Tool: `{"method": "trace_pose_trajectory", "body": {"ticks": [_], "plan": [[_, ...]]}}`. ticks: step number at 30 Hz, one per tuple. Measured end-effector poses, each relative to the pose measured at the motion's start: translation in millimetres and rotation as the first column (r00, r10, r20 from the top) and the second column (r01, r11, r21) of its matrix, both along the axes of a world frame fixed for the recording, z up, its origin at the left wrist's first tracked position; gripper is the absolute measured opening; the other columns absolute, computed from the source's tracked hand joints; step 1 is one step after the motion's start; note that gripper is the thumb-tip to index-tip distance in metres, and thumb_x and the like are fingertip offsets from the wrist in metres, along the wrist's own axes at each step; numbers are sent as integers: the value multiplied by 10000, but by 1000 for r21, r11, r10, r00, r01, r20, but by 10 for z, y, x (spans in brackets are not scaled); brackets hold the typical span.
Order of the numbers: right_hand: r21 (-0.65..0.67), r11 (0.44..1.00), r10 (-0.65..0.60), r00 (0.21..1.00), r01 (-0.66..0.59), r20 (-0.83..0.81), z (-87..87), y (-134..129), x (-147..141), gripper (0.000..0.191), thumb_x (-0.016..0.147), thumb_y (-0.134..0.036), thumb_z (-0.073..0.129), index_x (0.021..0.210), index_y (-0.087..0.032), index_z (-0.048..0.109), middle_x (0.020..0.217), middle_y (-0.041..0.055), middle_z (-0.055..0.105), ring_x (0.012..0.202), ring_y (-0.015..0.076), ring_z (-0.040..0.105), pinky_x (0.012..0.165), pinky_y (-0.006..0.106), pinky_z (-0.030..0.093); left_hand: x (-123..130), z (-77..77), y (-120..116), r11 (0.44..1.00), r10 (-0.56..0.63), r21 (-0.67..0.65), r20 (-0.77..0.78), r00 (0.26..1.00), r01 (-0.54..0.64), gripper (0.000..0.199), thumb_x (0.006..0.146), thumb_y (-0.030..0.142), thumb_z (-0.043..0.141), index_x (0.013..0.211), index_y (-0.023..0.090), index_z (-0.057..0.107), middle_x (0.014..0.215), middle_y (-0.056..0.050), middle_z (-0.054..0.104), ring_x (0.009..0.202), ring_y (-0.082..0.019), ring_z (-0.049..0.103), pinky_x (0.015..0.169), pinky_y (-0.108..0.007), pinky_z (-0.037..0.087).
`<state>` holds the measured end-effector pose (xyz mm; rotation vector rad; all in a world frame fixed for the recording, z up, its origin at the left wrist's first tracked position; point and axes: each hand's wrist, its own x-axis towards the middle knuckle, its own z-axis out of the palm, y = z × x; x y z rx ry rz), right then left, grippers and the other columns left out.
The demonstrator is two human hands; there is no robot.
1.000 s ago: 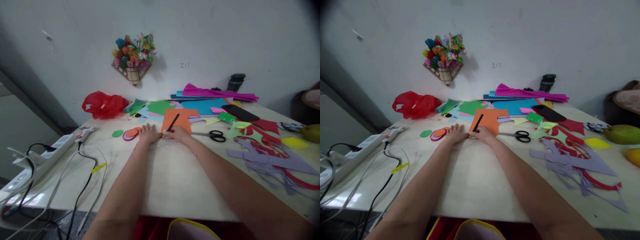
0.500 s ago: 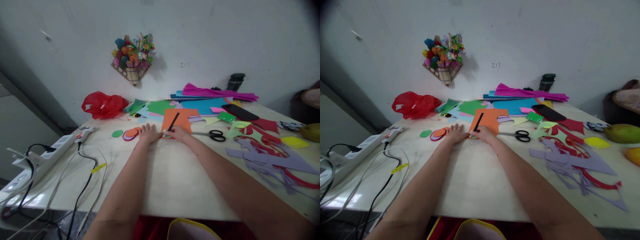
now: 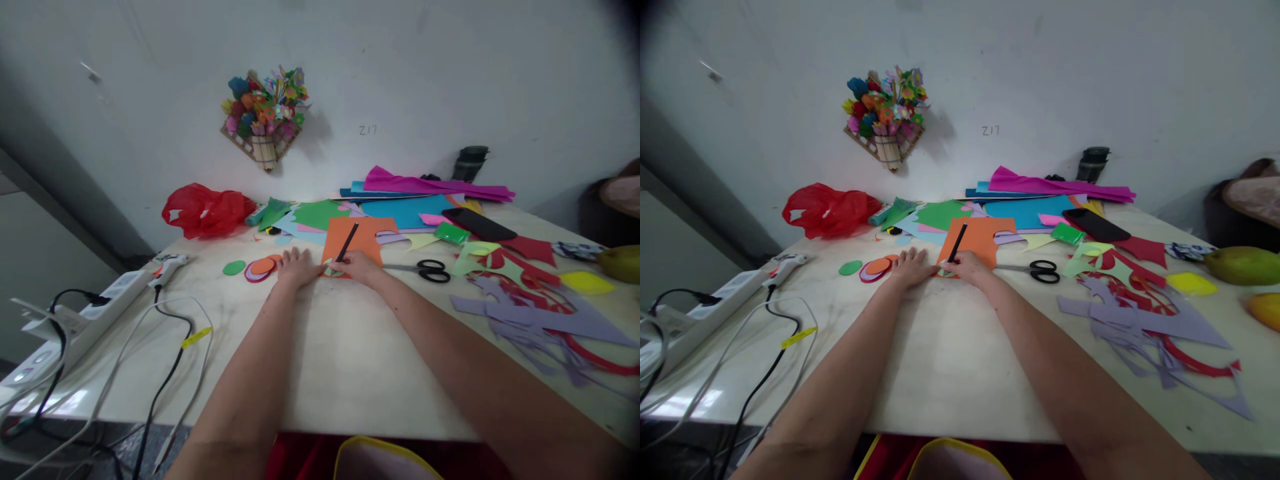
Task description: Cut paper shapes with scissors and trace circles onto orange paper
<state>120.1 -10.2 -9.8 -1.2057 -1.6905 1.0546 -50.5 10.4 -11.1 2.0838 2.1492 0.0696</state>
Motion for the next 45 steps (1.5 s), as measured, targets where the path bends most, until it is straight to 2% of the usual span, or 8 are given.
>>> {"method": "trace_pose_trajectory", "body": {"ticks": [20, 25, 30, 39, 42, 45], "plan": [[-35, 999, 21, 998, -23, -66, -53, 64, 29, 73, 684, -203, 632, 709, -140, 661, 734, 33, 680, 716, 144, 618, 722, 270, 475, 8, 0, 1, 1000, 7, 6, 3, 1000, -7, 904, 635, 784, 310, 1389, 289, 247, 1494, -61, 104, 1344, -341, 55, 1039, -520, 126], [-63, 998, 17, 994, -24, -107, 1, 25, 17, 101, 694, -221, 632, 729, -128, 654, 704, 29, 665, 672, 127, 604, 706, 265, 473, 13, -2, 0, 1000, 11, 9, 2, 1000, -11, 919, 622, 797, 312, 1386, 289, 254, 1493, -64, 110, 1343, -344, 56, 1040, -520, 127], [-88, 996, -37, 982, 21, -183, 51, 4, 5, 130, 699, -248, 637, 677, -121, 627, 639, 22, 637, 595, 105, 572, 656, 257, 481, 16, -1, -7, 1000, 13, 8, -4, 1000, -13, 918, 625, 802, 295, 1386, 292, 251, 1494, -59, 107, 1344, -339, 55, 1042, -513, 124], [-37, 999, -41, 963, 32, -265, 28, 80, -71, 169, 708, -298, 639, 707, -129, 629, 653, 33, 658, 583, 101, 580, 641, 247, 485, 16, 21, -13, 1000, -1, -8, -3, 1000, 1, 902, 643, 772, 322, 1392, 276, 240, 1495, -63, 97, 1343, -344, 53, 1043, -508, 123], [-118, 991, -91, 956, 60, -278, 29, 115, -157, 170, 735, -297, 620, 696, -131, 616, 638, 41, 659, 548, 95, 573, 618, 242, 492, 23, 27, -22, 1000, 1, -3, -10, 1000, -1, 893, 653, 765, 318, 1392, 269, 242, 1494, -64, 103, 1343, -343, 56, 1044, -506, 126], [-166, 974, -193, 948, 154, -254, 9, 143, -230, 163, 757, -278, 600, 668, -142, 594, 602, 34, 642, 515, 91, 563, 587, 228, 494, 26, 27, -35, 1000, 0, -2, -15, 1000, 0, 894, 657, 766, 307, 1396, 267, 236, 1494, -64, 102, 1344, -340, 54, 1046, -504, 122]]}}
